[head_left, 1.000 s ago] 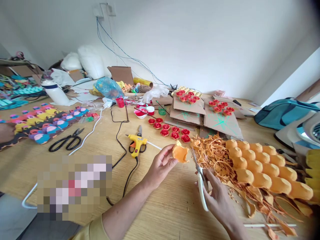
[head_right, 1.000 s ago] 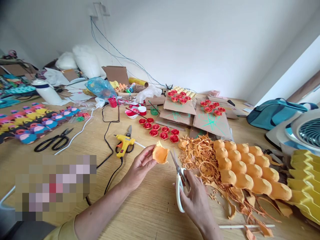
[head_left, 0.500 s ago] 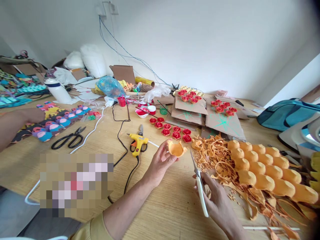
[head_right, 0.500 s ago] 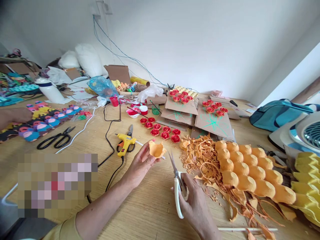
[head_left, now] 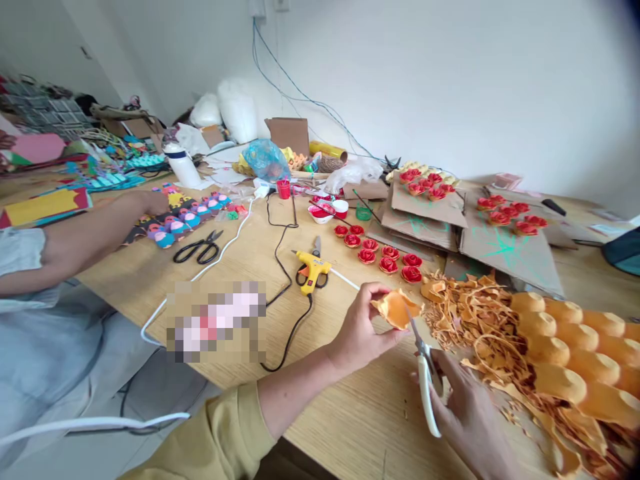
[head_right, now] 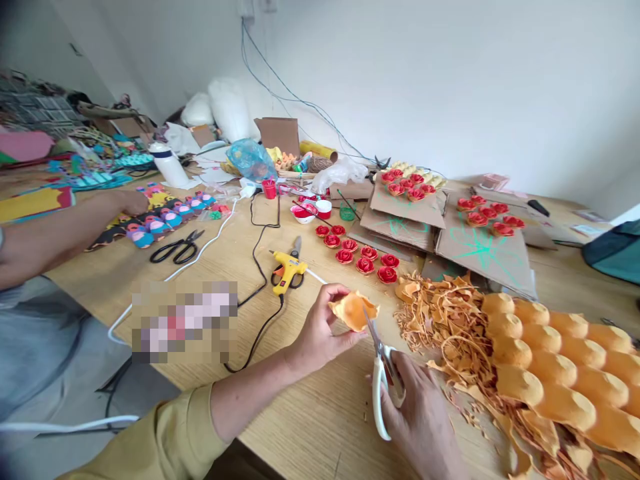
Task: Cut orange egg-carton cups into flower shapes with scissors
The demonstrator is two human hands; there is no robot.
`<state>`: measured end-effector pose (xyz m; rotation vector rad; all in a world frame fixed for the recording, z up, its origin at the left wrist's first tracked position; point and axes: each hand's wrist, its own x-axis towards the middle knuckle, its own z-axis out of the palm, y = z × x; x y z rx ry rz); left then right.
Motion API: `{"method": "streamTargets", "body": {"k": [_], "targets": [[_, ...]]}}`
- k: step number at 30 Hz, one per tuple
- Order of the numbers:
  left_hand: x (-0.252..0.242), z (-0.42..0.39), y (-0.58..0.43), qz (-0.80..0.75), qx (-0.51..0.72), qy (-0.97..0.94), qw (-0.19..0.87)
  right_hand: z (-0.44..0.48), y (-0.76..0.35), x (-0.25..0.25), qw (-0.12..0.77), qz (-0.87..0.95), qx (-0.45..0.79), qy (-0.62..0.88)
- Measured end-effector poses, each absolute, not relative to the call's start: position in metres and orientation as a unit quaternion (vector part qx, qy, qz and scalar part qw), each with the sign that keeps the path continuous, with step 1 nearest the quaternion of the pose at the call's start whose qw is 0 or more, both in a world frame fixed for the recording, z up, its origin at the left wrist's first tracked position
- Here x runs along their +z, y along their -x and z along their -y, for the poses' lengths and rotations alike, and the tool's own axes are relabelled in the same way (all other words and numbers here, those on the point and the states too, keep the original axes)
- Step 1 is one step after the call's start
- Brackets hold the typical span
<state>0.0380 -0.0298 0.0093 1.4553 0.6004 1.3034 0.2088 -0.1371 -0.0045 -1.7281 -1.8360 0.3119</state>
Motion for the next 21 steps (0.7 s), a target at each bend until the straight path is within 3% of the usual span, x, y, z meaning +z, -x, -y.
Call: {"method": "streamTargets", "body": {"k": [14, 21], "targets": [[0.0105, 0.0346, -0.0317, -0.252, 0.499, -0.713, 0.423, 0.14, -0.2053, -0.0079, 0.298, 0.688, 0.076, 0.658], [0.0122, 0.0372, -0.0342, -0.24, 0.488, -0.652, 0.529, 0.1397, -0.2059, -0.0101, 0.289, 0.689, 0.054, 0.663]]}}
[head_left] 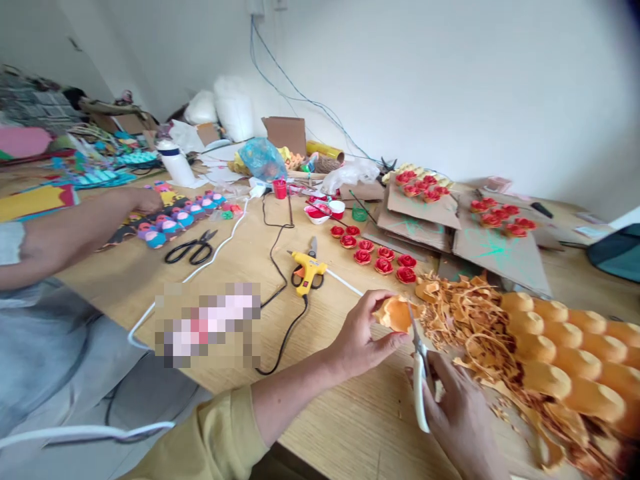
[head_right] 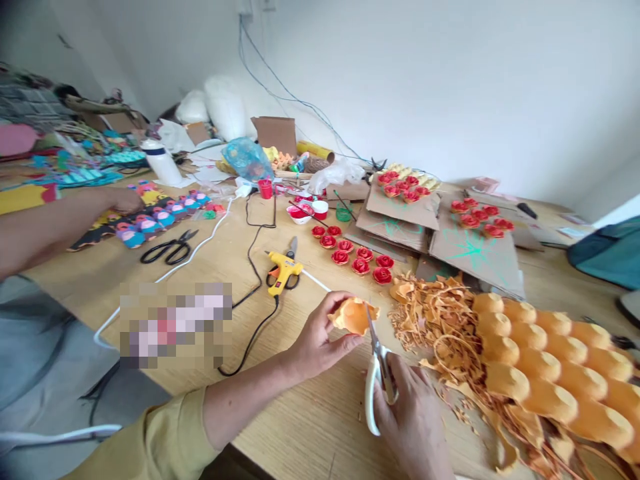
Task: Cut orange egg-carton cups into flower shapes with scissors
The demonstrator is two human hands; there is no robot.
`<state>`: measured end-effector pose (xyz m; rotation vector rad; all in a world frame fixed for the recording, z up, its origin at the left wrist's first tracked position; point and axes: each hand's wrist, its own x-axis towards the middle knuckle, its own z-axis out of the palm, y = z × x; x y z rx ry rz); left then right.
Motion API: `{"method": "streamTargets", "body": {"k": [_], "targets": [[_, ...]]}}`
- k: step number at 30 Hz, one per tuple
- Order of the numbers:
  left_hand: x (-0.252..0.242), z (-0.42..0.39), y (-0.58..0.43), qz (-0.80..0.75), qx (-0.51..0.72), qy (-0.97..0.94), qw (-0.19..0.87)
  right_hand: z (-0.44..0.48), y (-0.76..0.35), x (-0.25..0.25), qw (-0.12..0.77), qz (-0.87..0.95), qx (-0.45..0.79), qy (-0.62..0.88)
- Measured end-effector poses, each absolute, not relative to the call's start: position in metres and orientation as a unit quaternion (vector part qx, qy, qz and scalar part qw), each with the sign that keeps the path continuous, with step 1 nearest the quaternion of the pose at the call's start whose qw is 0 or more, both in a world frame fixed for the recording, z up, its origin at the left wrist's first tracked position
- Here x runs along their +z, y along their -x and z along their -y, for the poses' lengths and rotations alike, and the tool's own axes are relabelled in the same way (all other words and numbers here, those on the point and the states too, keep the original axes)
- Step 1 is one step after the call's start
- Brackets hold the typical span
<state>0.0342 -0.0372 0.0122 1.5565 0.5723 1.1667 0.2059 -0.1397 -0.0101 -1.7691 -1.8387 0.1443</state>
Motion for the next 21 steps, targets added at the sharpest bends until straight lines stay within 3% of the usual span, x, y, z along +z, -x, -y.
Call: {"method": "streamTargets", "body": {"k": [8, 21], "targets": [[0.0049, 0.0305, -0.0361, -0.206, 0.473, -0.584, 0.626, 0.1356, -0.1988, -0.0037, 0.284, 0.69, 0.018, 0.666], [0.0125, 0.0325, -0.0303, -0.241, 0.442, -0.724, 0.472, 0.1357, -0.1997, -0.0003, 0.282, 0.682, 0.044, 0.673]]}}
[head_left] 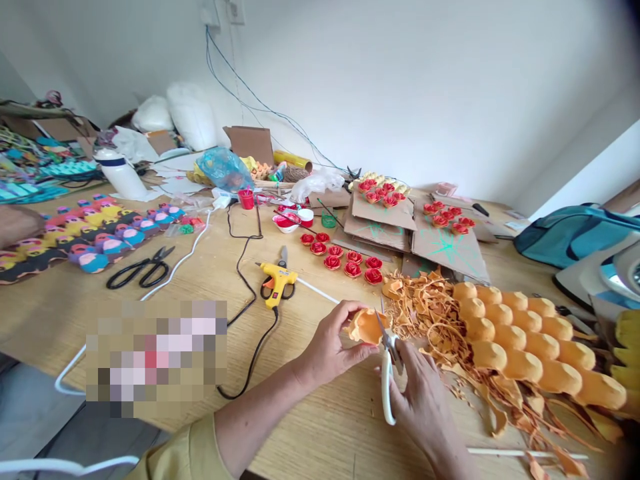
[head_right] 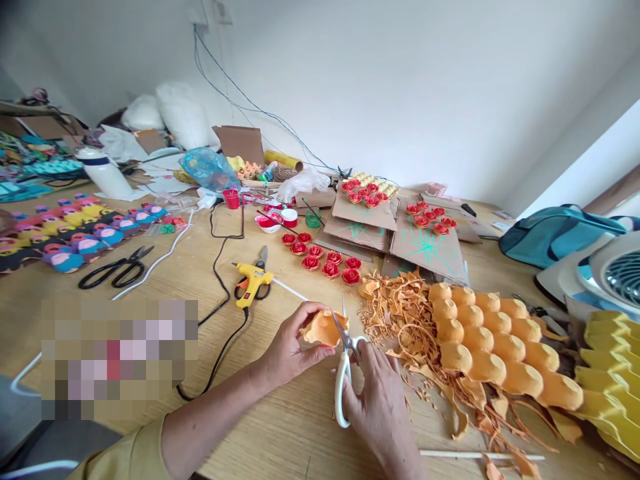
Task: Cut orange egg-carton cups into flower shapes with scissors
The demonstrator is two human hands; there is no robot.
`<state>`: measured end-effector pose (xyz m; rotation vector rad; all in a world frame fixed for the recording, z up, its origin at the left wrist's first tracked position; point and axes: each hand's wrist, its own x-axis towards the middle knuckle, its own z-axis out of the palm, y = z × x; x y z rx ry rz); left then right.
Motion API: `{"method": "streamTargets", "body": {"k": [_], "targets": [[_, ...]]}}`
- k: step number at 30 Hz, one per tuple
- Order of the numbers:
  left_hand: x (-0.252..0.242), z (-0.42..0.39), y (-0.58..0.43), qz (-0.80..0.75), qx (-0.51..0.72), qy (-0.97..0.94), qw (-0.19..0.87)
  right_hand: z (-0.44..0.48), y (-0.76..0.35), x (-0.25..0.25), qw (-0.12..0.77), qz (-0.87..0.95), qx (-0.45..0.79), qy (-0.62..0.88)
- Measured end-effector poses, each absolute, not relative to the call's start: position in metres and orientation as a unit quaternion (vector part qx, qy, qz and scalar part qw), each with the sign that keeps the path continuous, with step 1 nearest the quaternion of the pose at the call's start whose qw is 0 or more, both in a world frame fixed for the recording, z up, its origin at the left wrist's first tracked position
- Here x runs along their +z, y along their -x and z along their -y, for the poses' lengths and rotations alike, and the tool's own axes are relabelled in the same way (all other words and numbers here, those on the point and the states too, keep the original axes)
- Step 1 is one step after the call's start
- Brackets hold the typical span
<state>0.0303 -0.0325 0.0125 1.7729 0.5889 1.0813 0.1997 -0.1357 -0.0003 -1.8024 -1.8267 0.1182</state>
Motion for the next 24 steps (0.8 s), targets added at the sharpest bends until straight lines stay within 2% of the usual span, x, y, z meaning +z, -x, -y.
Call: {"method": "streamTargets", "body": {"k": [24], "targets": [[0.0184, 0.0286, -0.0242, -0.2, 0.436, -0.666, 0.572, 0.1406, -0.2023, -0.0086, 0.302, 0.691, 0.046, 0.655]]}}
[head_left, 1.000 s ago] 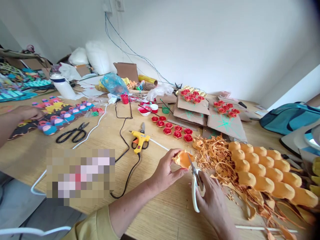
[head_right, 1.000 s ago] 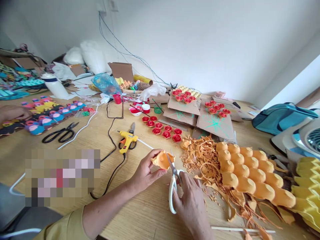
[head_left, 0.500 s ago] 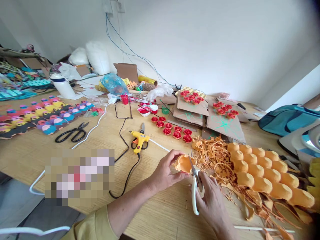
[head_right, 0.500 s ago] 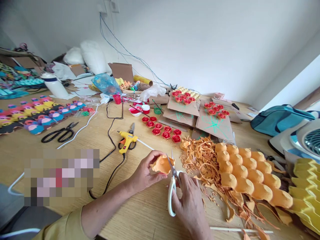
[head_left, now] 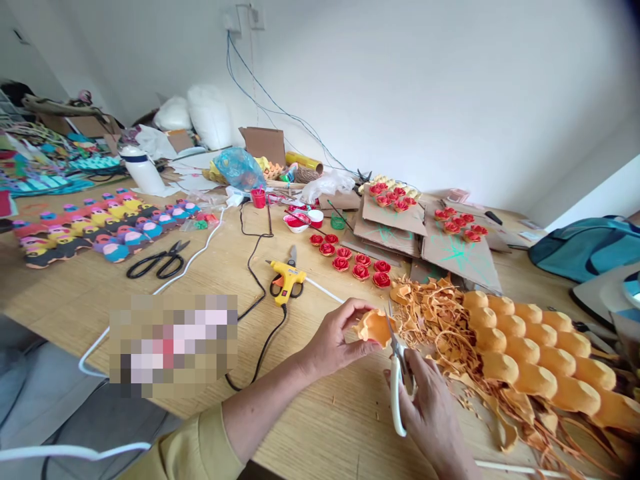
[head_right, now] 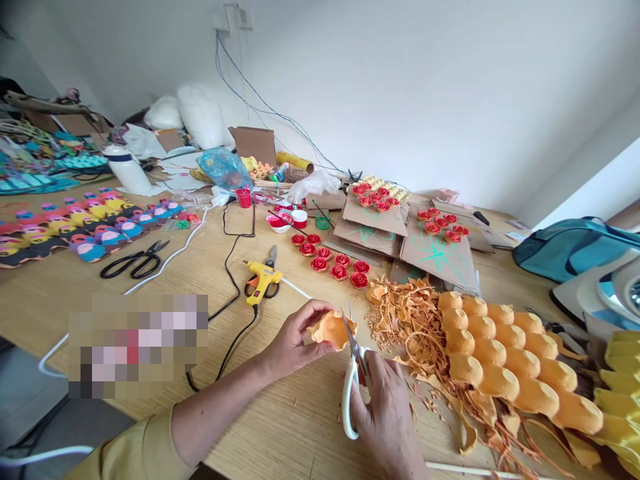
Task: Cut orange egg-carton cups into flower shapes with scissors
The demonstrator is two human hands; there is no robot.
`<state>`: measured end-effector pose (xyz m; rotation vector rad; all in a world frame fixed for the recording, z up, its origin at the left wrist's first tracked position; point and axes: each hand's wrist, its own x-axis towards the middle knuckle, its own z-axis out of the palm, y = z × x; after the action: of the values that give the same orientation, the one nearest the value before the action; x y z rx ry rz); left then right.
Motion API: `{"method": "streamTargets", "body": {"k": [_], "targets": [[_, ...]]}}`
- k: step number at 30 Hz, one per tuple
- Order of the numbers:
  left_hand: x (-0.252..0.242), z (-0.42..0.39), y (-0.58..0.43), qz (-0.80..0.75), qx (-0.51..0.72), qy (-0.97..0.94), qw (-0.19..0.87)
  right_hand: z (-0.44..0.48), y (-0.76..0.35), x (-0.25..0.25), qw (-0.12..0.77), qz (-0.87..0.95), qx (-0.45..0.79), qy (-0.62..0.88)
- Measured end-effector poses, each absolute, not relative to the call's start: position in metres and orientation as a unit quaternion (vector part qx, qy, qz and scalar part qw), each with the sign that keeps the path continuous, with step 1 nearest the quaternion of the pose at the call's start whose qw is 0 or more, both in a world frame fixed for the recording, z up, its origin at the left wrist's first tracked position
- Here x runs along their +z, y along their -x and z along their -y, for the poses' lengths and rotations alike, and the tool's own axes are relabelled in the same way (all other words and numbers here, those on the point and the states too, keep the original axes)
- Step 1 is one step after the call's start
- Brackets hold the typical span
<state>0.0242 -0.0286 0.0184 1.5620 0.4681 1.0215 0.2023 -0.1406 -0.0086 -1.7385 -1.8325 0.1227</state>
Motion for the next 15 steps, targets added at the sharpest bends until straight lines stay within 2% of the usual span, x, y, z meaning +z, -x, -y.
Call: {"method": "streamTargets", "body": {"k": [7, 15], "targets": [[0.018, 0.028, -0.0246, -0.187, 0.438, -0.611, 0.632, 0.1414, -0.2008, -0.0078, 0.309, 0.687, 0.056, 0.655], [0.0147, 0.0265, -0.0261, -0.17, 0.449, -0.595, 0.645, 0.1384, -0.2038, -0.0132, 0.315, 0.684, 0.043, 0.657]]}}
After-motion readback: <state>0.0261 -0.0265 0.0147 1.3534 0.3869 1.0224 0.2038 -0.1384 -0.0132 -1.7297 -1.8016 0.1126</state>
